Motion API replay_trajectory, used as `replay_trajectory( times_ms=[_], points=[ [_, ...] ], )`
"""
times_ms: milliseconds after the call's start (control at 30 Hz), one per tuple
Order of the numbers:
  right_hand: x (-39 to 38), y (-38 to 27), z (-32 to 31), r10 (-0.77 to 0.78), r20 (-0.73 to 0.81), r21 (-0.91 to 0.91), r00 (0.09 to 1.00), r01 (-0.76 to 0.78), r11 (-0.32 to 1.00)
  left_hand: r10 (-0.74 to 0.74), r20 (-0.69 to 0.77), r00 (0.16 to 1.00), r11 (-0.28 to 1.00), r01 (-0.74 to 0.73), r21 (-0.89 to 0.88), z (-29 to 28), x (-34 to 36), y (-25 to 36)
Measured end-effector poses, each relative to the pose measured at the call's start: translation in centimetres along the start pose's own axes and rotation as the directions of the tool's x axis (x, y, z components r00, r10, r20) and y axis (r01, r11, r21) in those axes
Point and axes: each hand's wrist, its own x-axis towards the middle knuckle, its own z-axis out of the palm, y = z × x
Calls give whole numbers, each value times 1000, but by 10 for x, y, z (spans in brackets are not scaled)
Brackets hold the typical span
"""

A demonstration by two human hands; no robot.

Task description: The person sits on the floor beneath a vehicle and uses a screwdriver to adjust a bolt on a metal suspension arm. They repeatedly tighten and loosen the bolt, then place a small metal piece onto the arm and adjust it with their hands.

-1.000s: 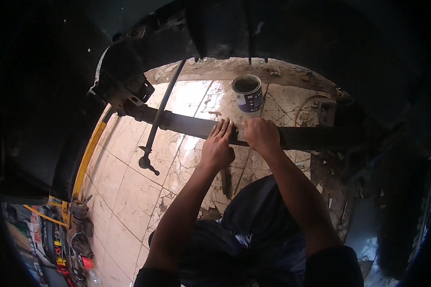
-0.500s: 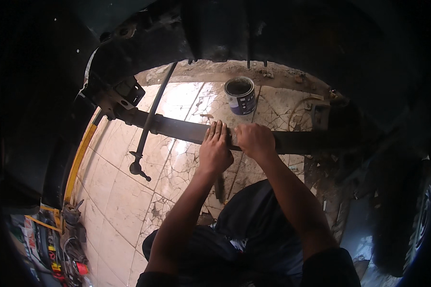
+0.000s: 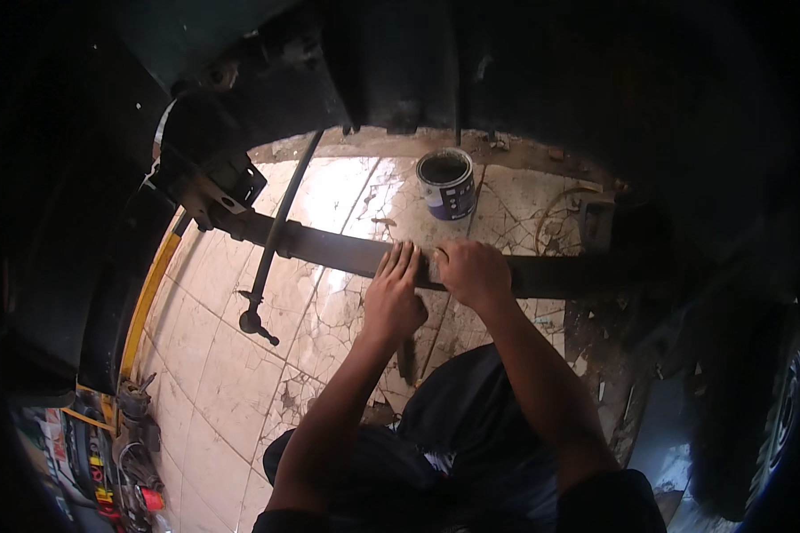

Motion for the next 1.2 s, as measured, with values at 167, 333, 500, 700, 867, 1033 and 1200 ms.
replay_trajectory(
  times_ms=[167,333,500,700,867,1033,1200],
  points=[
    [2,2,-6,44,38,-35,998,-43,998,58,-59,997,998,-58,10,3,-29,6],
    [3,-6,-5,34,50,-81,998,-30,996,5,-46,999,998,-2,63,4,10,-5],
    [1,-1,-3,8,-11,-15,1000,-8,1000,-3,-25,1000,999,4,39,2,-14,6],
    [4,0,-6,41,10,-71,999,-40,997,3,-32,999,1000,-2,31,1,-27,9],
    [1,-11,-6,16,19,-69,1000,-14,998,-88,20,996,996,87,38,0,-2,0],
    [1,-8,-8,32,8,-73,999,-31,997,-36,36,999,999,35,42,-7,-31,9],
    [0,-11,-5,33,-32,-98,999,-36,995,-16,-4,1000,1000,16,22,-2,-21,4]
  ],
)
